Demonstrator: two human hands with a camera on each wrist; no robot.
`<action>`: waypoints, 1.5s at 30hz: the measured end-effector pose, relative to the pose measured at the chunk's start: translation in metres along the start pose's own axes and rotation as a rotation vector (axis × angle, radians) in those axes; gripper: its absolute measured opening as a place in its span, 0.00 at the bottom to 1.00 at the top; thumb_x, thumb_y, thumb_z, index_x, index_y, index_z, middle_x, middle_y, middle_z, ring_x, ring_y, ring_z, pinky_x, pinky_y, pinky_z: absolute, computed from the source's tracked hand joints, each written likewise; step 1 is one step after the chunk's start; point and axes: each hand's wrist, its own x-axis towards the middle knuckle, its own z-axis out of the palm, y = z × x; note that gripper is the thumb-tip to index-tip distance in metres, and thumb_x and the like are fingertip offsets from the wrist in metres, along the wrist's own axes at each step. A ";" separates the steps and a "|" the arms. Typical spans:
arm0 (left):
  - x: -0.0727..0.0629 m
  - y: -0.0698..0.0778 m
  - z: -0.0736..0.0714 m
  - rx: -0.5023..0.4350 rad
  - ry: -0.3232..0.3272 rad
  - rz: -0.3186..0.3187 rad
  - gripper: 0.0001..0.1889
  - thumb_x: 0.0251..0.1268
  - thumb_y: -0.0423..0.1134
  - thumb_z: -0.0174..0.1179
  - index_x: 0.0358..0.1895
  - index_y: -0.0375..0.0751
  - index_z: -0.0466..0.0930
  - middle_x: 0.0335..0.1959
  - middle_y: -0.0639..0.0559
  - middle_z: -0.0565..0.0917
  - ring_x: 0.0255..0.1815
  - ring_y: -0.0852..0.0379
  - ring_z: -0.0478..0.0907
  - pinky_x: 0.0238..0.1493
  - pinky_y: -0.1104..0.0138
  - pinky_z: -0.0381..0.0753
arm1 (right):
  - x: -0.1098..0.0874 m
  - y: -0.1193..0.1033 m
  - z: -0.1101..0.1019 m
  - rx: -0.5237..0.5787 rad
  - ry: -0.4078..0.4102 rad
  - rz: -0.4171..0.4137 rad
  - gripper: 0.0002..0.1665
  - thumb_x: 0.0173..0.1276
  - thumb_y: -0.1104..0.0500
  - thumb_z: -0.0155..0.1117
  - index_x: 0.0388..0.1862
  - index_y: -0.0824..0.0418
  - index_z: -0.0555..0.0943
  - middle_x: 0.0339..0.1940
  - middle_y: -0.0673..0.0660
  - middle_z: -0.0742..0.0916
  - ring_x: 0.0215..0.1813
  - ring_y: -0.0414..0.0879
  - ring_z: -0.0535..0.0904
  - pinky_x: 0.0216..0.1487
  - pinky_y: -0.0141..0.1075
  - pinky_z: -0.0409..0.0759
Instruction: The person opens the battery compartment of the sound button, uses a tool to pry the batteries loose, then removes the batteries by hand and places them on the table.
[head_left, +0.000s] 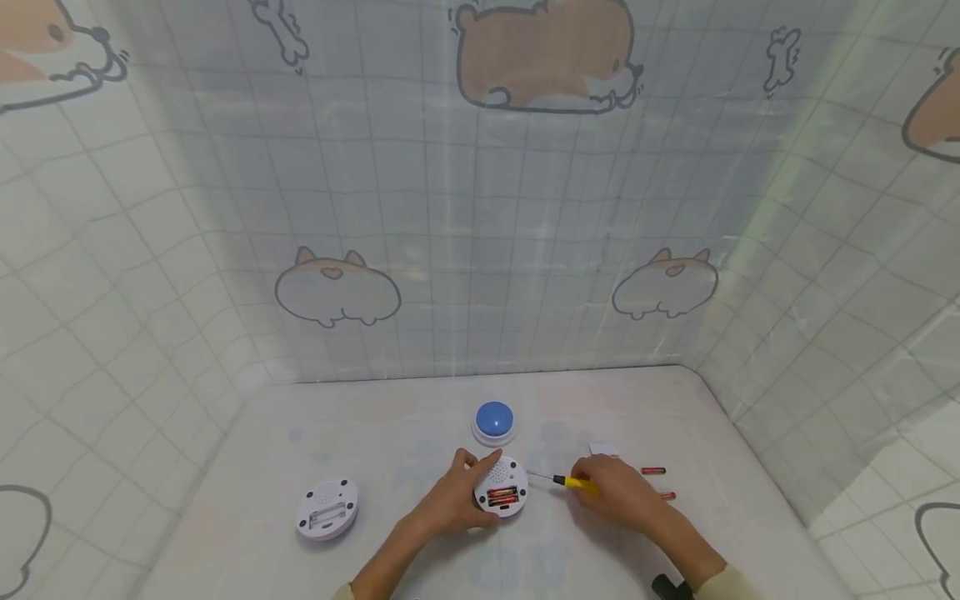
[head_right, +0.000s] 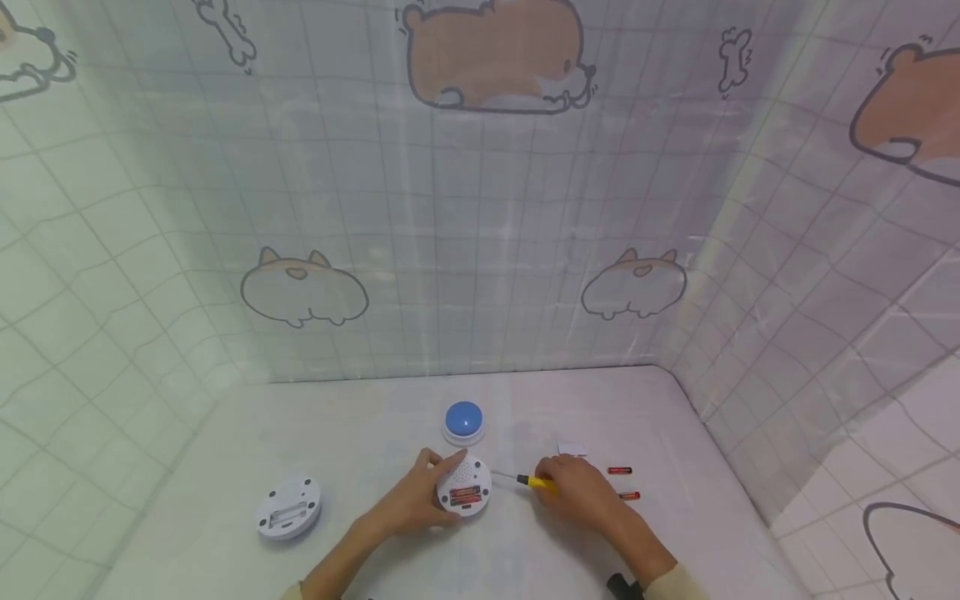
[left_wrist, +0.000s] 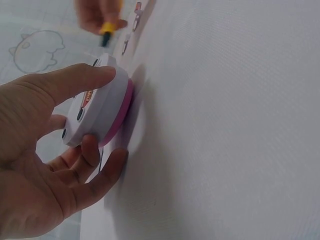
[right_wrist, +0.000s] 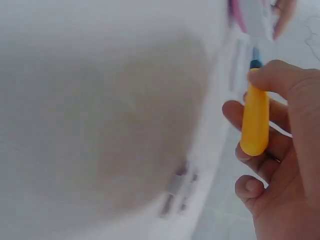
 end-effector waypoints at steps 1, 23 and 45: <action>0.000 0.000 0.000 0.003 0.000 -0.003 0.53 0.46 0.48 0.81 0.78 0.57 0.61 0.51 0.49 0.63 0.46 0.53 0.71 0.45 0.64 0.75 | 0.000 -0.001 -0.004 0.012 0.024 -0.002 0.09 0.66 0.47 0.71 0.43 0.44 0.83 0.34 0.38 0.80 0.38 0.37 0.73 0.45 0.40 0.79; 0.002 0.001 -0.003 -0.041 -0.043 -0.008 0.49 0.51 0.43 0.79 0.78 0.58 0.62 0.53 0.48 0.62 0.44 0.55 0.71 0.40 0.68 0.72 | 0.003 -0.049 -0.039 -0.051 -0.008 -0.156 0.11 0.63 0.47 0.74 0.44 0.45 0.88 0.38 0.39 0.87 0.42 0.39 0.79 0.49 0.42 0.82; 0.000 0.001 -0.003 -0.064 -0.042 0.000 0.48 0.51 0.42 0.78 0.77 0.56 0.62 0.55 0.46 0.62 0.48 0.54 0.70 0.44 0.66 0.73 | 0.005 -0.050 -0.042 0.045 -0.061 -0.177 0.13 0.67 0.46 0.70 0.47 0.49 0.88 0.40 0.39 0.88 0.42 0.37 0.79 0.49 0.40 0.81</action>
